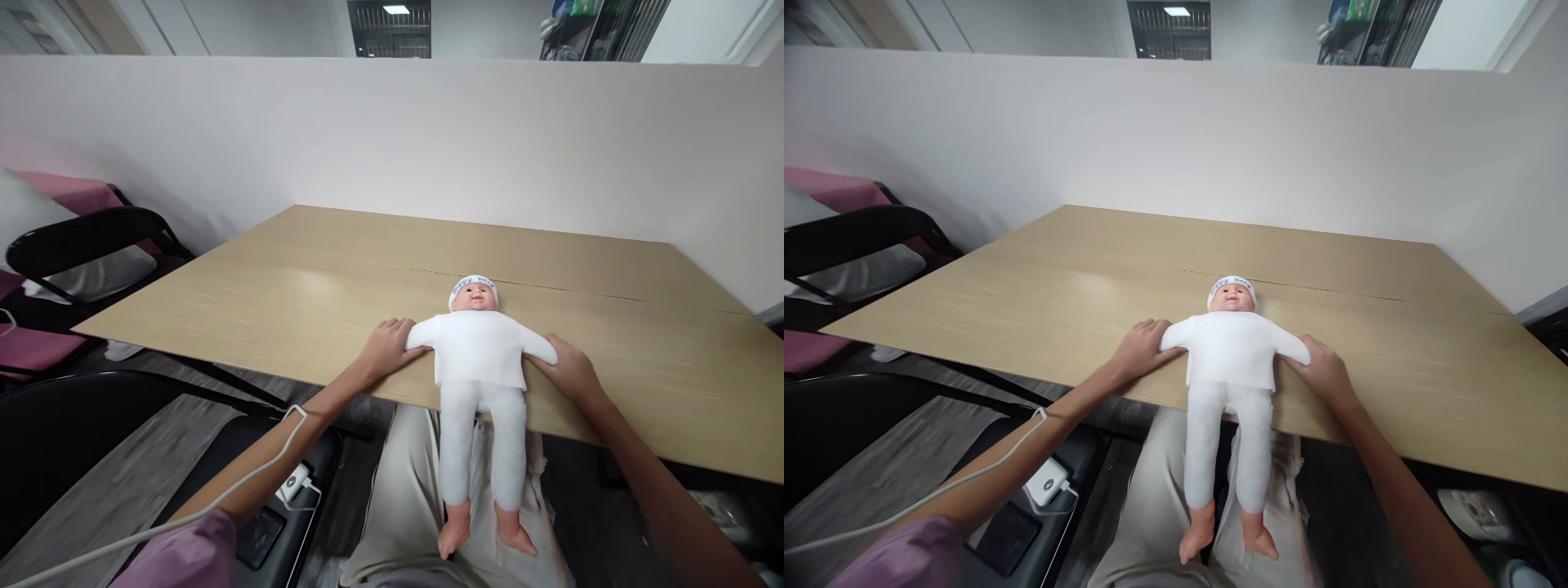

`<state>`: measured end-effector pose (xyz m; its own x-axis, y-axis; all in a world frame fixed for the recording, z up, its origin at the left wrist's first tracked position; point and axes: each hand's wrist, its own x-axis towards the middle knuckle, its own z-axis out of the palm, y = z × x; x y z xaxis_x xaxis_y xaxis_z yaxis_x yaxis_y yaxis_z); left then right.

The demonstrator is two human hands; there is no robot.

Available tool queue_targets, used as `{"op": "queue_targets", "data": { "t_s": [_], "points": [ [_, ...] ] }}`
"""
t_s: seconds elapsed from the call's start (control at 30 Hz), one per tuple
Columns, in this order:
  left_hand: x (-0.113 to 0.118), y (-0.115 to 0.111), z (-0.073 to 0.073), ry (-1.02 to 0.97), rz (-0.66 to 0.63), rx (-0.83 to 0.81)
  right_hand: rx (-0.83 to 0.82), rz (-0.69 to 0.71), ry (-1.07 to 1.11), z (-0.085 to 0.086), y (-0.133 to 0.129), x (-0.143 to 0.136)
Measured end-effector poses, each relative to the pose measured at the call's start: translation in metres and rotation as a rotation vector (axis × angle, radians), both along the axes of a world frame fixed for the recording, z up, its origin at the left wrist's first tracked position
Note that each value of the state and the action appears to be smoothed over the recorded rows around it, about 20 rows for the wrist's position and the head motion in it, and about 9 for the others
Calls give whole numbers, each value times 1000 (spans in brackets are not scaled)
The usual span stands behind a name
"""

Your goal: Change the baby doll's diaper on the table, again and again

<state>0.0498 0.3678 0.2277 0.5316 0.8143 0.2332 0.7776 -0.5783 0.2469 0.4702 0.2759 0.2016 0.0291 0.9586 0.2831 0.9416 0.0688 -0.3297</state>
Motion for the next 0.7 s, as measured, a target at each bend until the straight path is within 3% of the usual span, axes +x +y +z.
{"op": "queue_targets", "data": {
  "t_s": [0.23, 0.5, 0.7],
  "points": [
    [8, 65, -9, 56, -11, 58, 23, 16, 24, -6, 56, 10],
    [31, 142, -13, -47, 93, 48, 64, -79, -5, -8, 130, 22],
    [42, 177, -15, -116, 190, 81, 62, -115, -42, -6, 178, 31]
  ]
}}
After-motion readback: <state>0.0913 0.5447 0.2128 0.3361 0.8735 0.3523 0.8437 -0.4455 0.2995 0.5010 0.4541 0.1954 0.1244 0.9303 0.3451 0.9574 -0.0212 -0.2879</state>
